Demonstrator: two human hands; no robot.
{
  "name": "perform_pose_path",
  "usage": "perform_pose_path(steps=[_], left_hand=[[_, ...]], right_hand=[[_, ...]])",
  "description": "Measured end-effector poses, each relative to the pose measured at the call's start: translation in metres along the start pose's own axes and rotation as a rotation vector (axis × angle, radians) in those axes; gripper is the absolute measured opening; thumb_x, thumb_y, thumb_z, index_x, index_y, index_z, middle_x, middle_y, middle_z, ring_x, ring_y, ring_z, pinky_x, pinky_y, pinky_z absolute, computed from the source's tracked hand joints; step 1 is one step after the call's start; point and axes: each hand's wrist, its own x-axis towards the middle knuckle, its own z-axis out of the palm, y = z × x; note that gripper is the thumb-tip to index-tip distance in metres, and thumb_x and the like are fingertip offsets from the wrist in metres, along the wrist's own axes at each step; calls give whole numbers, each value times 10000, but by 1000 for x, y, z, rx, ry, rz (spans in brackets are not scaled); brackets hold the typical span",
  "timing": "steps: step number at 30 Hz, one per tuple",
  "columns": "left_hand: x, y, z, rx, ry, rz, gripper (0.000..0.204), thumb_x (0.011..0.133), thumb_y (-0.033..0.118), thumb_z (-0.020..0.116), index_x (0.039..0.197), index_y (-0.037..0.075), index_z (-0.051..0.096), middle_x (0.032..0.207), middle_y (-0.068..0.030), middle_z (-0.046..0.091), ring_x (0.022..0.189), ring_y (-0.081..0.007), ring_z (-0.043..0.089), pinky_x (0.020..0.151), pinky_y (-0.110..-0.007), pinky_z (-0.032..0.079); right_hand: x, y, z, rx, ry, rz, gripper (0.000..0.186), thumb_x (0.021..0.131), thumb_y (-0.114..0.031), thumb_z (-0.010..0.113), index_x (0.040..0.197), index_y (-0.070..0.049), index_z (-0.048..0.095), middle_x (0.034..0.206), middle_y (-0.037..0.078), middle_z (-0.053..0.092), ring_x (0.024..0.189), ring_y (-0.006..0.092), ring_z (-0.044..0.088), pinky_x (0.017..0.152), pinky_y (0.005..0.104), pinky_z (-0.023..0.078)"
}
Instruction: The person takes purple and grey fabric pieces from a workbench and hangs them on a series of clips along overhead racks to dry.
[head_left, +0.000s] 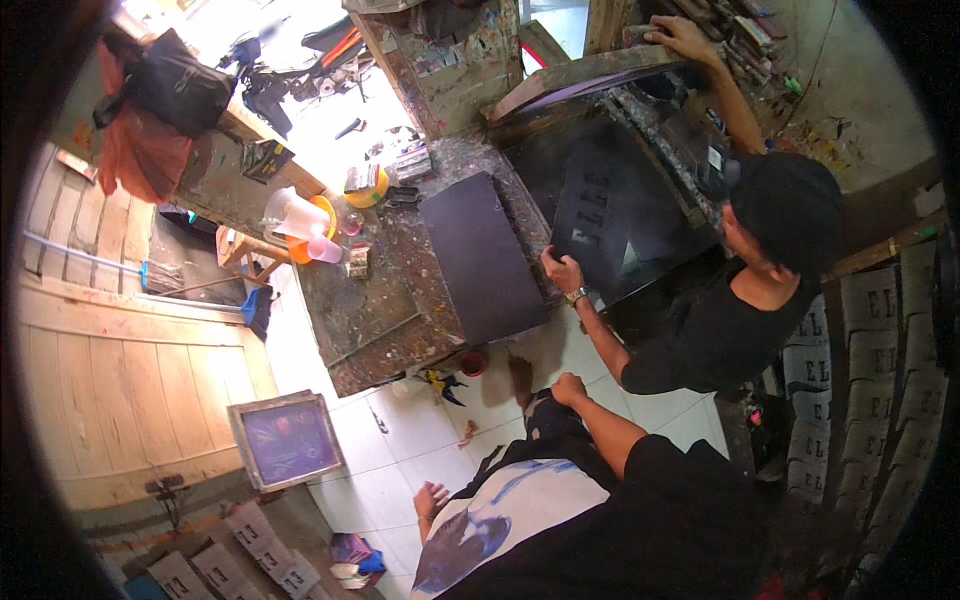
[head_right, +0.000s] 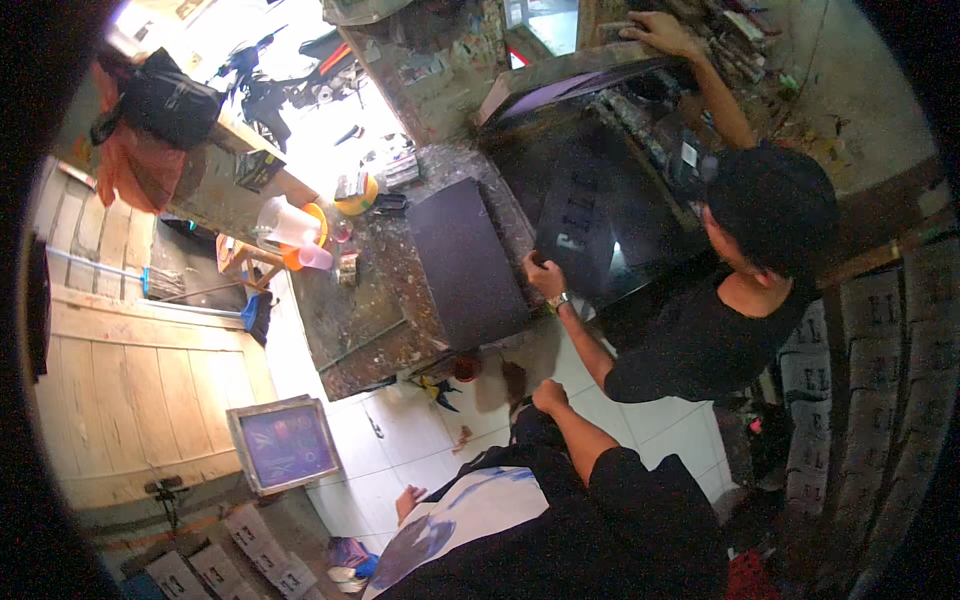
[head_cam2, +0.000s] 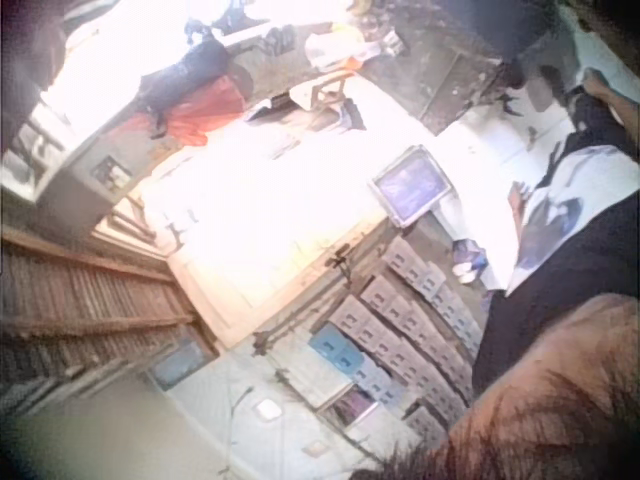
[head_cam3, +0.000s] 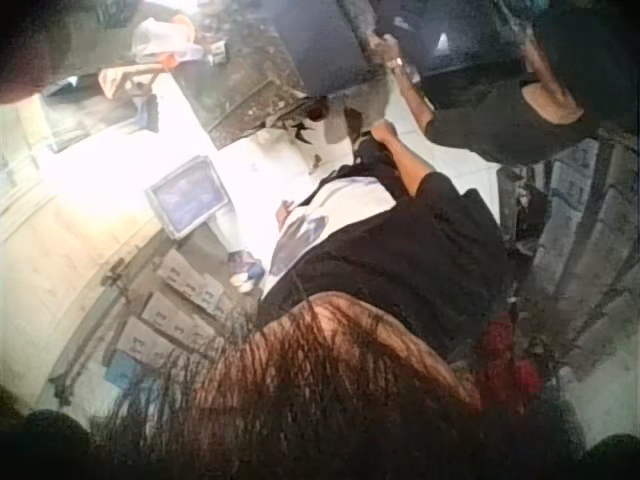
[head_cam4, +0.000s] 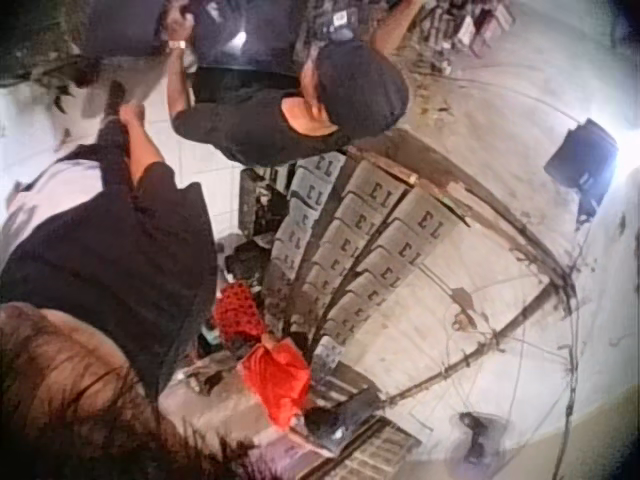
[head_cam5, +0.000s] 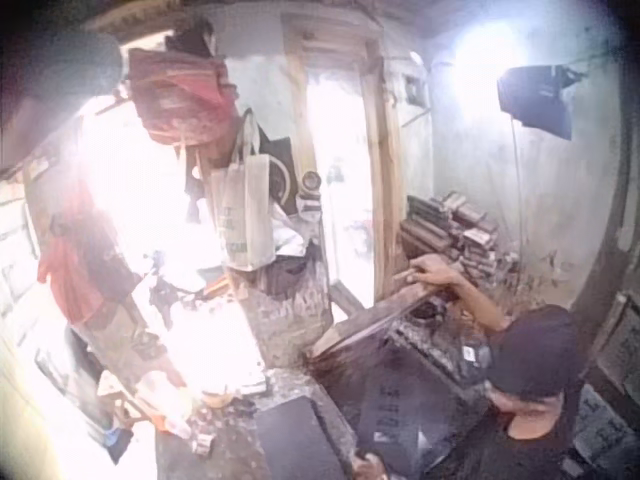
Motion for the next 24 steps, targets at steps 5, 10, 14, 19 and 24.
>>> perform_pose_path(steps=[5,10,14,19,24], left_hand=[[4,32,-24,165,2,-75,447,868,283,419,1116,-86,378,1027,-216,543,864,-319,587,648,-406,528],[4,77,-23,-189,156,-289,465,876,326,409,1145,-52,379,1043,-180,558,849,-298,598,644,-393,501],[14,102,-23,-65,120,-287,446,875,323,424,1132,-41,396,1008,-170,574,809,-286,609,618,-368,501],[35,145,-34,-55,84,-266,388,867,293,456,1104,-12,425,977,-148,587,751,-251,619,569,-332,497],[68,156,-61,42,44,-198,394,870,271,453,1104,-45,427,973,-169,585,739,-260,617,571,-314,509]], right_hand=[[31,-16,35,-32,-63,177,477,754,-342,523,1091,-5,519,1134,207,510,1066,375,467,899,458,370],[20,-57,26,-15,-155,306,508,753,-347,516,1148,-30,484,1199,186,471,1158,383,359,970,444,299],[55,-57,58,218,-89,157,485,734,-294,553,1105,13,490,1106,210,523,1034,360,488,885,415,390],[106,-65,107,760,-114,250,492,664,-201,658,1081,8,499,1115,191,517,1089,324,458,876,391,387],[84,-110,86,1021,-80,393,424,632,-156,712,987,-3,539,1013,134,563,957,270,524,764,382,441]])
